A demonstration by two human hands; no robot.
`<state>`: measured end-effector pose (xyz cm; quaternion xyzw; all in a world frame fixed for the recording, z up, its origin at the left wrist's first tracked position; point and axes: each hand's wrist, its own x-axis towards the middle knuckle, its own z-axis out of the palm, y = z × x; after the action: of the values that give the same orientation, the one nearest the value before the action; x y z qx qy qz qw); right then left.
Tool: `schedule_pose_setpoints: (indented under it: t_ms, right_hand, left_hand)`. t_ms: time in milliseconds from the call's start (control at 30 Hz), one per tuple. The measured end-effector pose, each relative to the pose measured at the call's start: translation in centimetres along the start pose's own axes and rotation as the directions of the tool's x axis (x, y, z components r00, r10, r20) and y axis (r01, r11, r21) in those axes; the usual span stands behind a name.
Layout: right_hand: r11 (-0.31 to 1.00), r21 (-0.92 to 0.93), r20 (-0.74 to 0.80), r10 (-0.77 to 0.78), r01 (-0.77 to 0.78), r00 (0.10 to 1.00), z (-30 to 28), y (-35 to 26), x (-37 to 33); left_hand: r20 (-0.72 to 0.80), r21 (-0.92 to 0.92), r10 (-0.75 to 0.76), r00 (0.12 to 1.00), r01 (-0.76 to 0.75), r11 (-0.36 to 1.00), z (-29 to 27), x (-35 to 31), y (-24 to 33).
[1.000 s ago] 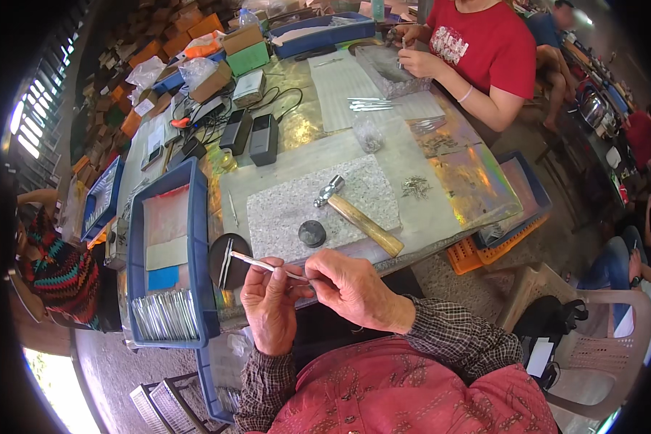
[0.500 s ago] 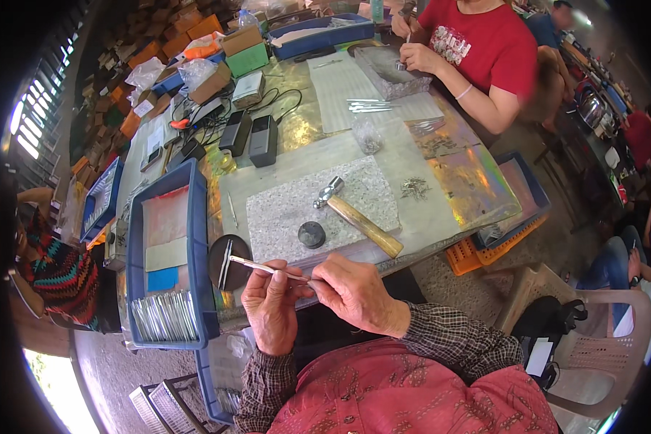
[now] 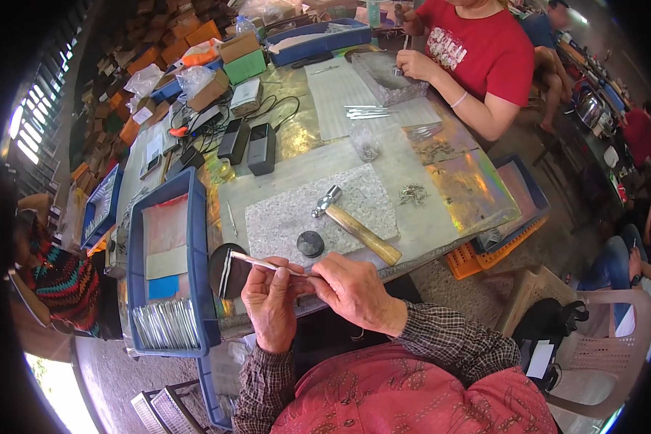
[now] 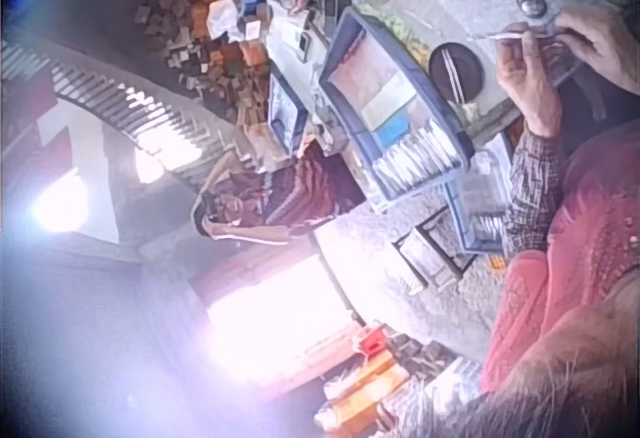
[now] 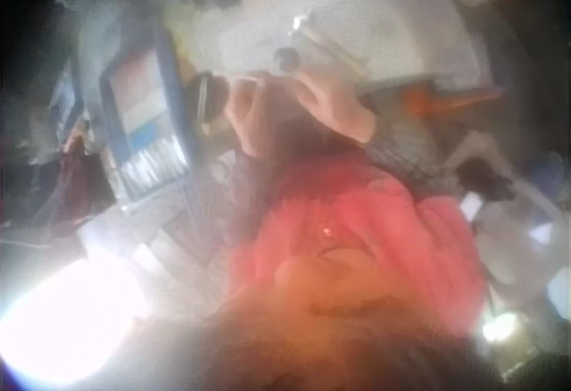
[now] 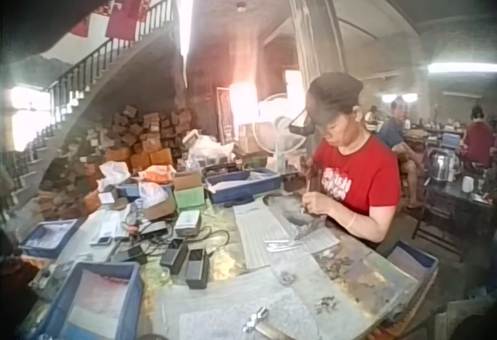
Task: The person assembles metal components by attaching small pieces onto metal rods, hammering them secure on a block with a hammer, and placing the finished rods into a tray.
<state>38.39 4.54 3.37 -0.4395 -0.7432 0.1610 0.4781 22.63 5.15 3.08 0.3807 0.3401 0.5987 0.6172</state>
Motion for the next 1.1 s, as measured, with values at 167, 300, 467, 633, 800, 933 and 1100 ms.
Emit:
schedule_pose_setpoints:
  t_ms: [167,300,467,633,800,933,1100]
  right_hand:
    - [0.964,-0.240,-0.014,-0.121,0.114,0.993,-2.6,0.6,1.4]
    - [0.849,-0.525,0.065,-0.025,0.055,0.998,-5.1,1.3,1.5]
    - [0.818,-0.574,0.119,0.127,-0.036,0.985,-5.9,1.8,0.8]
    - [0.828,-0.554,0.169,0.222,-0.094,0.960,-6.0,1.8,0.3]
    - [0.830,-0.550,0.169,0.225,-0.098,0.960,-5.9,2.1,0.2]
    - [0.836,-0.540,0.164,0.218,-0.097,0.962,-5.9,2.1,0.2]
    - [0.837,-0.538,0.162,0.213,-0.095,0.964,-5.8,2.0,0.2]
  left_hand:
    - [0.005,0.030,0.014,1.000,-0.014,0.999,-0.1,1.4,0.9]
    - [-0.005,0.156,0.068,0.998,-0.066,0.986,0.0,2.9,1.0]
    - [0.004,0.314,0.201,0.980,-0.192,0.930,0.5,4.1,0.4]
    - [0.034,0.442,0.250,0.968,-0.239,0.865,0.9,4.4,0.0]
    - [0.052,0.520,0.274,0.960,-0.261,0.813,0.7,4.6,-0.5]
    - [0.050,0.502,0.266,0.963,-0.255,0.826,0.7,4.5,-0.3]
    - [0.055,0.500,0.275,0.960,-0.265,0.824,0.7,4.4,-0.3]
